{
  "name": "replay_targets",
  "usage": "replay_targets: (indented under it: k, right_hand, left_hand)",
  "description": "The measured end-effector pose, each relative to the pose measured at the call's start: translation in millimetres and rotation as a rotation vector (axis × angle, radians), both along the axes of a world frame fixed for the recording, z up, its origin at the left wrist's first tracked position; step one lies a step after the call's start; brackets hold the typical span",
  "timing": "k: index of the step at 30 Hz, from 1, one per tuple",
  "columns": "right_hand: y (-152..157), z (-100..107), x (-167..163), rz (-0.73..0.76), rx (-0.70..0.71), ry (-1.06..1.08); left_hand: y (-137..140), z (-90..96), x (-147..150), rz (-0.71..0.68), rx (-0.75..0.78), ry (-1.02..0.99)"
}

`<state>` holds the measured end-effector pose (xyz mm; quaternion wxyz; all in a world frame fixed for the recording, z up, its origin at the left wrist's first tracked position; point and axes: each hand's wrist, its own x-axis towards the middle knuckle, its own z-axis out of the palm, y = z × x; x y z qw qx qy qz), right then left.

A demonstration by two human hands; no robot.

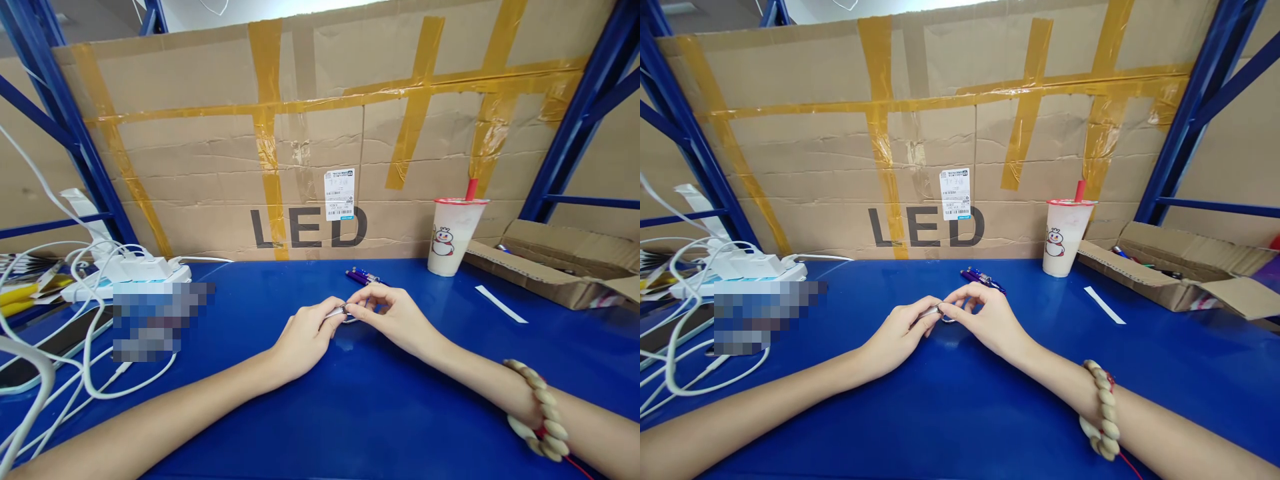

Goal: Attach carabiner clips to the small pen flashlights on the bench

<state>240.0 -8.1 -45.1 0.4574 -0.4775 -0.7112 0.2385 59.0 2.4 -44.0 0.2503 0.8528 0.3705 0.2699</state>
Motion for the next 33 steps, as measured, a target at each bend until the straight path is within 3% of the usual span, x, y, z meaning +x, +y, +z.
replay_targets:
  k: [5,14,19,23,27,33]
  right_hand:
    - [0.5,2.5,6.5,0.004,0.236,-0.113]
    - [1.4,1.7,8.2,0.041,0.321,-0.183]
    - [3.6,0.3,10.9,-0.006,0.268,-0.236]
    - [5.9,-2.3,13.8,-0.096,0.121,-0.442]
    - [7.1,-2.9,15.8,-0.066,0.034,-0.642]
    - [5.7,0.4,12.2,-0.053,-0.036,-0.62]
  left_hand:
    - [1.7,-0.6,-0.3,-0.027,-0.031,-0.048]
    - [3.2,-1.8,-1.0,-0.091,-0.047,-0.082]
    - [3.4,-1.5,-0.9,-0.088,-0.073,-0.14]
    - [6.6,-2.6,-1.2,0.008,-0.105,-0.197]
    - [9.4,-4.2,0.1,0.091,-0.15,-0.24]
    - [6.7,-1.8,2.1,0.184,-0.183,-0.233]
